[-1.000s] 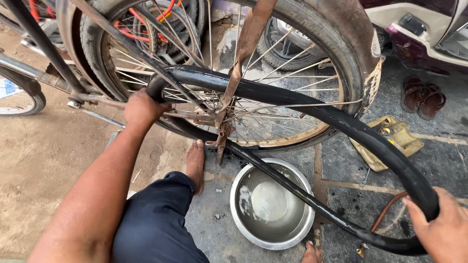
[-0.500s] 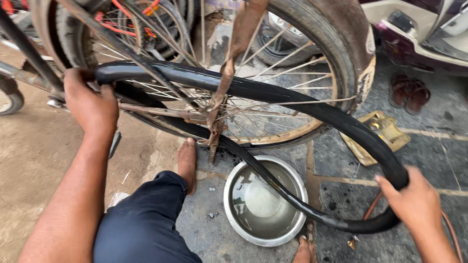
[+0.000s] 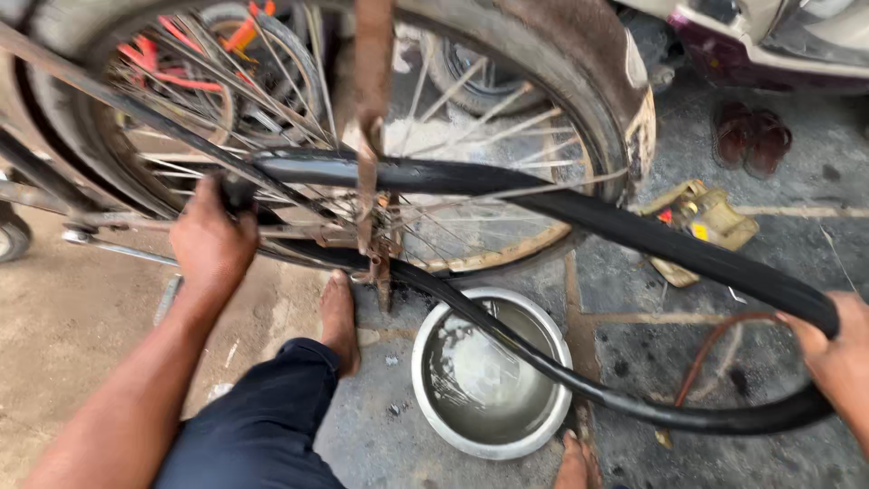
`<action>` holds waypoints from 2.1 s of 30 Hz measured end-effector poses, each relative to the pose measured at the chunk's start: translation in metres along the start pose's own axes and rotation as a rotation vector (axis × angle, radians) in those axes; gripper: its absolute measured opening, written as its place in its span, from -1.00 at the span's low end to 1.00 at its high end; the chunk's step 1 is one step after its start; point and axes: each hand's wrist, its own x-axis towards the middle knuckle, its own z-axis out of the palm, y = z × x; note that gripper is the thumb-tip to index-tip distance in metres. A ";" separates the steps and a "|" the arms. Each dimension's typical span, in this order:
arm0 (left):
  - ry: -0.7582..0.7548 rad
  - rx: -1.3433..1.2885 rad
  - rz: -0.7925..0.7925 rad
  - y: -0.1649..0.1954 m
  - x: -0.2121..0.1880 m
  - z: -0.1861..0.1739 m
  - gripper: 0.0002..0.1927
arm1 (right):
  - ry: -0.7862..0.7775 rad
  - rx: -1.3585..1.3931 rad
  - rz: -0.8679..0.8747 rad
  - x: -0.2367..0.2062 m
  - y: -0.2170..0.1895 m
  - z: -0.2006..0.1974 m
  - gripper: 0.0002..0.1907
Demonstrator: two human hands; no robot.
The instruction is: The person is repairing a bicycle tire. They repeatedly submerge the inner tube into a metal bowl of water to locate air leaks by observing bubbles. After identifying the leak, they apply a patch to the inner tube.
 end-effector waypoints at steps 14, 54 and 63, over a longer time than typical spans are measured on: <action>-1.515 0.164 0.659 0.230 -0.164 0.019 -0.22 | -0.135 -0.184 0.466 -0.067 -0.030 -0.066 -0.48; -1.388 0.628 0.809 0.206 -0.318 0.137 -0.35 | -0.655 0.218 0.432 -0.075 -0.005 0.100 -0.55; -1.311 0.640 0.770 0.201 -0.343 0.168 -0.42 | -0.584 0.243 0.347 -0.050 -0.015 0.075 -0.49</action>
